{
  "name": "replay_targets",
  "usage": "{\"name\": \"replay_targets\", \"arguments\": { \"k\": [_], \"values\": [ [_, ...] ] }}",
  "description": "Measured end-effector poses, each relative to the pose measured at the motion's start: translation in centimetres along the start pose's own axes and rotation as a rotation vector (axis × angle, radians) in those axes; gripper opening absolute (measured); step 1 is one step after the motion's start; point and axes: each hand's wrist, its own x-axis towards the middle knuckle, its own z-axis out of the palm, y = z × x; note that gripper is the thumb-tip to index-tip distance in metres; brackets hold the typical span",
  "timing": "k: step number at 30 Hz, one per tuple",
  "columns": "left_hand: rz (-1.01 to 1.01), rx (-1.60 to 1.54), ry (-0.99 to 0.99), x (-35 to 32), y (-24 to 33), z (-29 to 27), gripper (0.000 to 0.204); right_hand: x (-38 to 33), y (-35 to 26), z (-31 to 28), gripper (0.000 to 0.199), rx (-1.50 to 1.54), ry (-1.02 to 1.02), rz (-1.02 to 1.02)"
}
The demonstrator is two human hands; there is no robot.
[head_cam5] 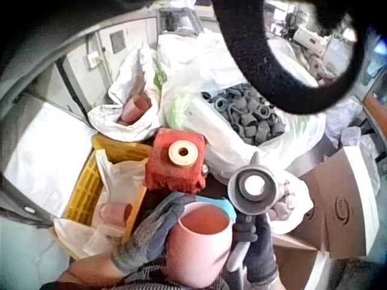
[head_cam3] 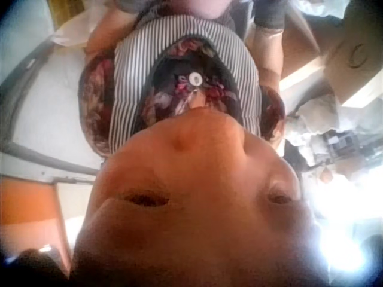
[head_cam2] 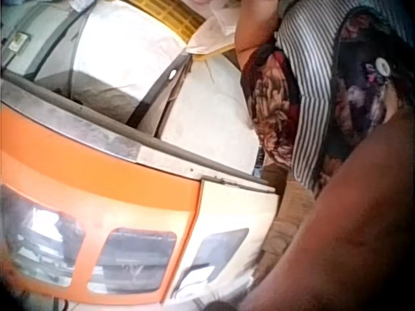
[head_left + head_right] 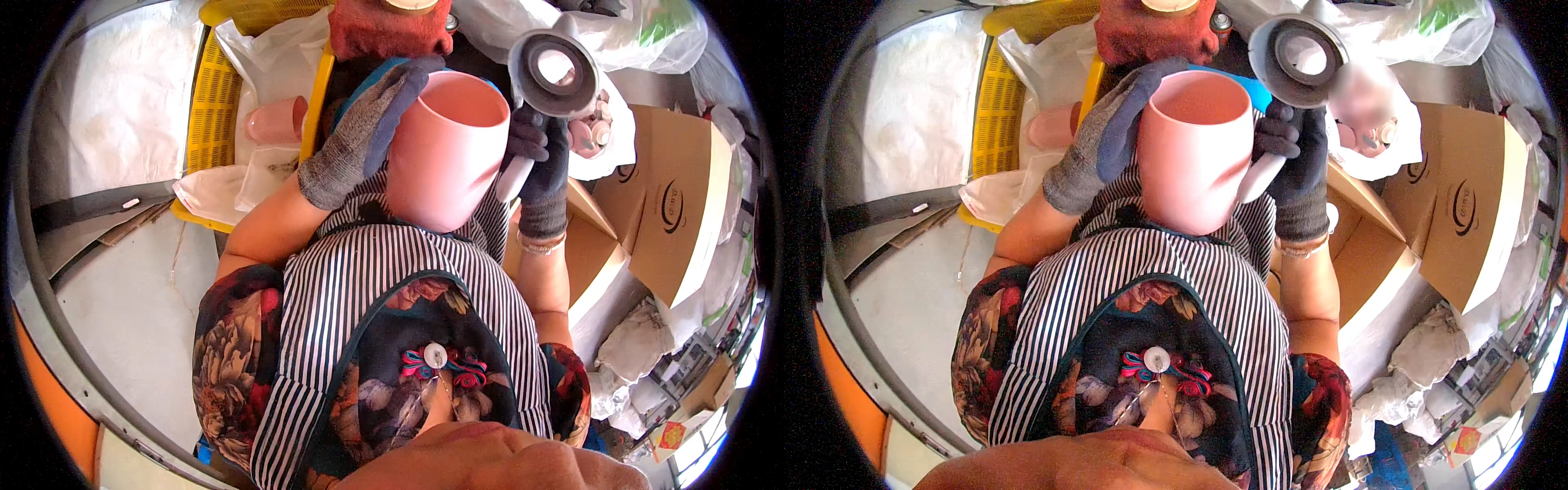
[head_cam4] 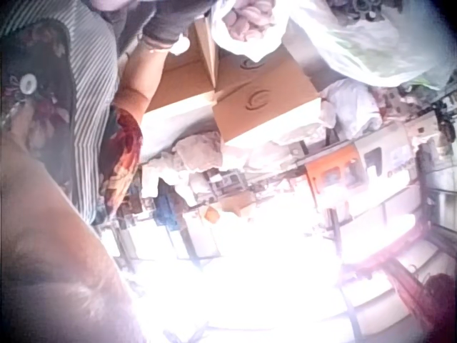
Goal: The person assembles pink thermal jugs by inserting a grey top component and a lid onto the jug body, then places the finished jug into a cardboard box.
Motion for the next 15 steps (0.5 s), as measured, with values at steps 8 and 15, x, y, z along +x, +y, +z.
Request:
{"name": "replay_targets", "arguments": {
  "k": [8,15],
  "values": [
    [-0.258,-0.732,-0.102,3.1,-1.3,0.6,0.059,2.0,-0.4,-3.1,0.03,-0.166,0.034,-0.018],
    [-0.369,-0.544,-0.093,1.7,-1.0,2.0,0.043,0.4,-2.3,0.1,0.031,-0.785,0.341,-0.244]
  ]
}}
